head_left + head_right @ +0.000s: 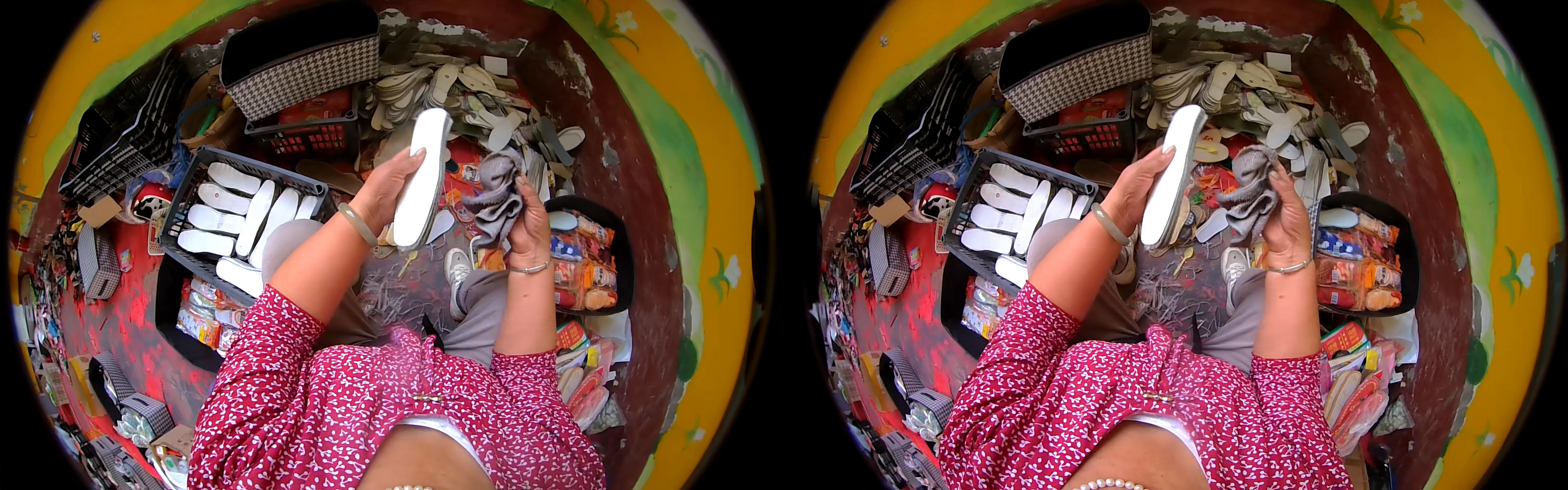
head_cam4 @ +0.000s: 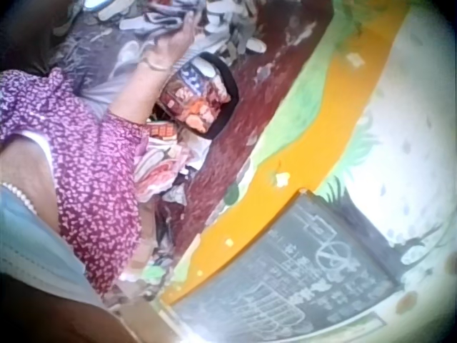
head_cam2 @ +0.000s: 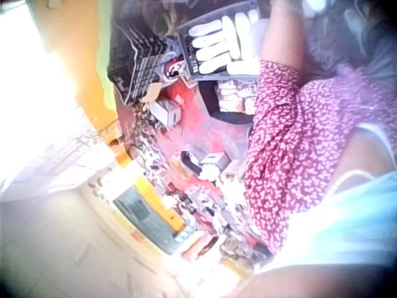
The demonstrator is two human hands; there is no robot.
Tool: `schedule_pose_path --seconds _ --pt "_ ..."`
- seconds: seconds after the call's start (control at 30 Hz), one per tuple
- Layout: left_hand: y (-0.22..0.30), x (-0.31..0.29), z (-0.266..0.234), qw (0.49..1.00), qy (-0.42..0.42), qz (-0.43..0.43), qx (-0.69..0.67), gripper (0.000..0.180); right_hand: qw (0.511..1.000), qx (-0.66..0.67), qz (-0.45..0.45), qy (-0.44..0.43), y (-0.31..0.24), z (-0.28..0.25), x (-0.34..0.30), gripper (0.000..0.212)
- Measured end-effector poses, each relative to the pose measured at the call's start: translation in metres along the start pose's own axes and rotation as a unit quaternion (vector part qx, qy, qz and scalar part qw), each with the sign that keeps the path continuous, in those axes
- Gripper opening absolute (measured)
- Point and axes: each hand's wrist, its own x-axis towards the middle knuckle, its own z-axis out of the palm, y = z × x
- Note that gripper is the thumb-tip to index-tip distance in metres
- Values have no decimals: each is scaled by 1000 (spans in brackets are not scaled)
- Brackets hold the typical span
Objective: The person picks up shoe insoles from a pile and wipes each one with a cloth before placing it into a black crate.
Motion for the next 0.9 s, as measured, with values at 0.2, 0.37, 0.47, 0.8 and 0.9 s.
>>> schedule_pose_path --seconds 0.2,0.37,0.47,0.8,0.9 --pt "-25 -8 12 992 -83 -99 6 33 973 -83 -212 42 9 26 5 35" --pt "-43 -5 11 986 -106 -126 3 36 924 -302 -221 72 23 12 19 20" --pt "-41 -6 11 988 -119 -100 -22 34 906 -331 -240 107 33 16 16 18" --pt "-38 8 -4 995 -62 -11 -80 24 930 -314 -189 -10 56 57 -8 15" --pt "-25 3 0 995 -60 13 -79 24 873 -416 -232 -102 52 63 -16 16"
